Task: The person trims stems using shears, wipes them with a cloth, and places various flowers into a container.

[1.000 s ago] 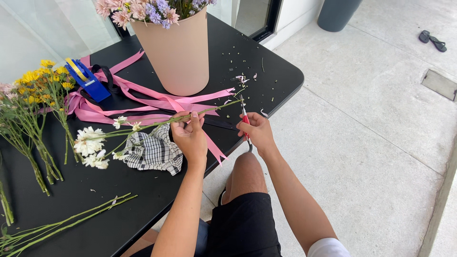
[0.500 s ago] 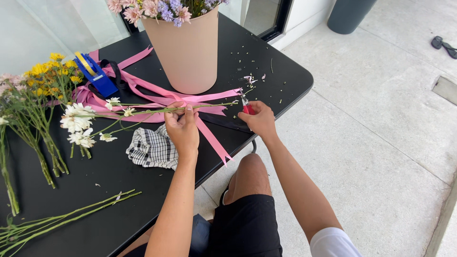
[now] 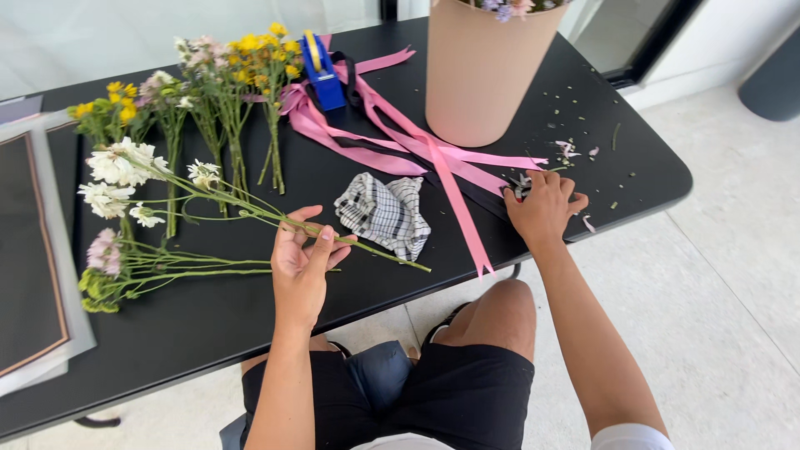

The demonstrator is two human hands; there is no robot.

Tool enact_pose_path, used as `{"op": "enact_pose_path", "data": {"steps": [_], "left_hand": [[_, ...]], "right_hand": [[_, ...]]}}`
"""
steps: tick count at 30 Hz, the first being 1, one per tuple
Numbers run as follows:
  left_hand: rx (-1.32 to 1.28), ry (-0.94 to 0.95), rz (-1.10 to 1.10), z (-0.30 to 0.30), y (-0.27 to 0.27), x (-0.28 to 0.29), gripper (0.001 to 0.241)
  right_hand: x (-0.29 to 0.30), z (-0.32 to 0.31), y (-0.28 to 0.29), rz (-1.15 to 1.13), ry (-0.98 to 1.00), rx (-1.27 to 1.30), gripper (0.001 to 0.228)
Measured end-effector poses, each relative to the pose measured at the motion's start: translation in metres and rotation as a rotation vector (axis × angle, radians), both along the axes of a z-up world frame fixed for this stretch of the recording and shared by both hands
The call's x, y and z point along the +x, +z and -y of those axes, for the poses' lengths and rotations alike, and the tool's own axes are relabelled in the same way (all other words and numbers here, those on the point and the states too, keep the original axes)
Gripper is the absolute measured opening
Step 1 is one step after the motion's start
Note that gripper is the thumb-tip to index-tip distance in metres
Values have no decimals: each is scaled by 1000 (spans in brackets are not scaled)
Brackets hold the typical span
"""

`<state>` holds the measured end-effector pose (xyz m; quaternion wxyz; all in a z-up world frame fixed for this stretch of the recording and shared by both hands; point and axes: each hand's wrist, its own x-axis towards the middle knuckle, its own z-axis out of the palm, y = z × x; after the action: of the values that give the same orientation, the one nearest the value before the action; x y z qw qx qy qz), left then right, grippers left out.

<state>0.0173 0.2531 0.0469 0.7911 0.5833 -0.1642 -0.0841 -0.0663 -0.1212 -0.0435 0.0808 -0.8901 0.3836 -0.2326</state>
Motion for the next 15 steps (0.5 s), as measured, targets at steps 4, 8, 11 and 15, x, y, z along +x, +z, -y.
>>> {"op": "enact_pose_path", "data": {"steps": [4,8,11,15], "left_hand": [[-51,70,-1,-25,-7,-2,36],[-128,50,40,-36,-8,-4,38],[-98,53,69,-44,-3,-8,36],[-40,99,90,-56,-5,-7,35]], "right_hand": [[24,-73,16,162,144,-153,43],[38,-170,39,136,497,-31,74],[49,-192,17,-18,560,-75,75],[49,-178,-10,308,526,186,57]]}}
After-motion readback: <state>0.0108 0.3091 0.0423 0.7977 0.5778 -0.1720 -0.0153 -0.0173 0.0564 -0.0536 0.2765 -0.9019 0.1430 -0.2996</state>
